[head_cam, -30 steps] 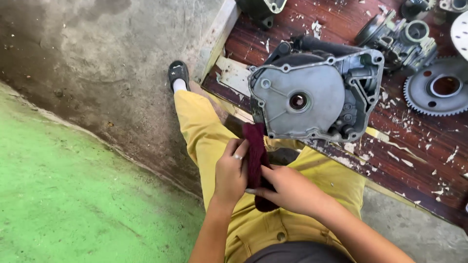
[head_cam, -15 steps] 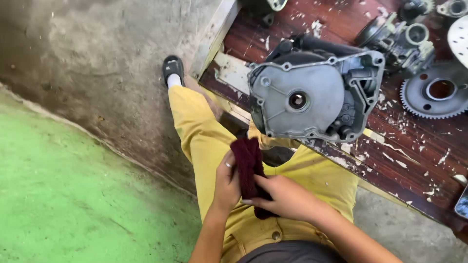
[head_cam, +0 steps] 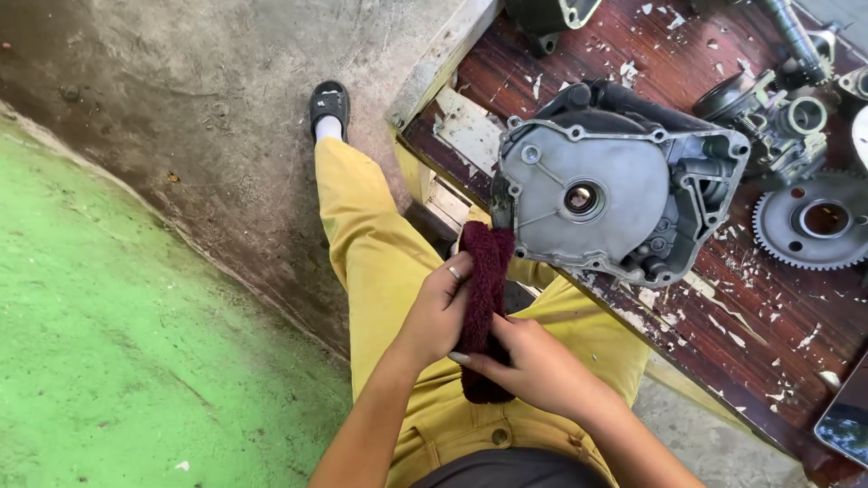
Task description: The person picks up a motorcycle engine casing and places it on a wooden workbench. They then use a maroon cloth to wipe and clean the surface of the engine casing and other disassembled parts.
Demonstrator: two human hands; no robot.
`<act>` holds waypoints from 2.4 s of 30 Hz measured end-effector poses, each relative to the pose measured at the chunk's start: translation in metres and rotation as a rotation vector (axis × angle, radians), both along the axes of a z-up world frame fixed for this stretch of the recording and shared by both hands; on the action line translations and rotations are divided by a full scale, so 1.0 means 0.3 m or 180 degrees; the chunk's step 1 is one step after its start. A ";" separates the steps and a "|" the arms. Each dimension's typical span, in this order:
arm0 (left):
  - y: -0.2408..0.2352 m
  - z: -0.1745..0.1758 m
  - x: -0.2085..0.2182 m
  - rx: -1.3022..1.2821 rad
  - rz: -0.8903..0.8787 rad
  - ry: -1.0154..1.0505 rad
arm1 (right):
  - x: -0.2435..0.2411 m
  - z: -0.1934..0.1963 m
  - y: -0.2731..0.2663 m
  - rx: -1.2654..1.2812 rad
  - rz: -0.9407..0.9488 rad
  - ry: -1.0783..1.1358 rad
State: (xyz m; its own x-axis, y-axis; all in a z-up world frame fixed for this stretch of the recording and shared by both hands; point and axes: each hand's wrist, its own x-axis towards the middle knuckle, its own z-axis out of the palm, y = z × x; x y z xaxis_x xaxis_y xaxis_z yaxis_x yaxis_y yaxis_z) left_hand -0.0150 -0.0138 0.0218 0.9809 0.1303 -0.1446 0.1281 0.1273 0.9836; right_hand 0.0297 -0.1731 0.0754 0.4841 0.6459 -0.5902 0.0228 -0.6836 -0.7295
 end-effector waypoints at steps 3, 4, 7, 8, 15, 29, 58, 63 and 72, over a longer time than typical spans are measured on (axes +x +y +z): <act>0.005 -0.021 -0.039 0.0170 0.0006 0.0233 | -0.017 -0.011 0.008 0.0050 0.0233 -0.0073; -0.004 -0.053 -0.057 0.0438 -0.0196 0.0186 | -0.022 -0.020 0.002 -0.0141 0.0500 -0.0119; -0.023 -0.123 -0.108 0.0115 -0.0071 0.0215 | -0.032 -0.023 -0.003 -0.0322 0.0710 -0.0107; -0.043 -0.141 -0.141 -0.0516 0.0203 0.0333 | -0.052 -0.014 -0.015 -0.0344 0.0611 0.0011; -0.012 -0.100 -0.017 -0.0480 0.0473 -0.0325 | -0.006 0.021 0.038 -0.0205 0.0340 -0.0440; -0.070 -0.120 -0.095 -0.0499 0.0166 0.0676 | -0.041 -0.022 -0.004 -0.0553 0.0142 0.0387; -0.019 0.018 0.082 0.0287 0.0529 -0.0400 | 0.034 0.049 0.022 -0.0368 -0.0429 -0.0047; -0.009 0.024 0.011 0.0379 0.0351 -0.0088 | -0.006 -0.001 0.009 -0.0375 -0.0269 0.0334; 0.024 0.076 0.108 0.1006 0.0454 -0.0637 | 0.052 0.031 0.009 0.0089 -0.0237 -0.0339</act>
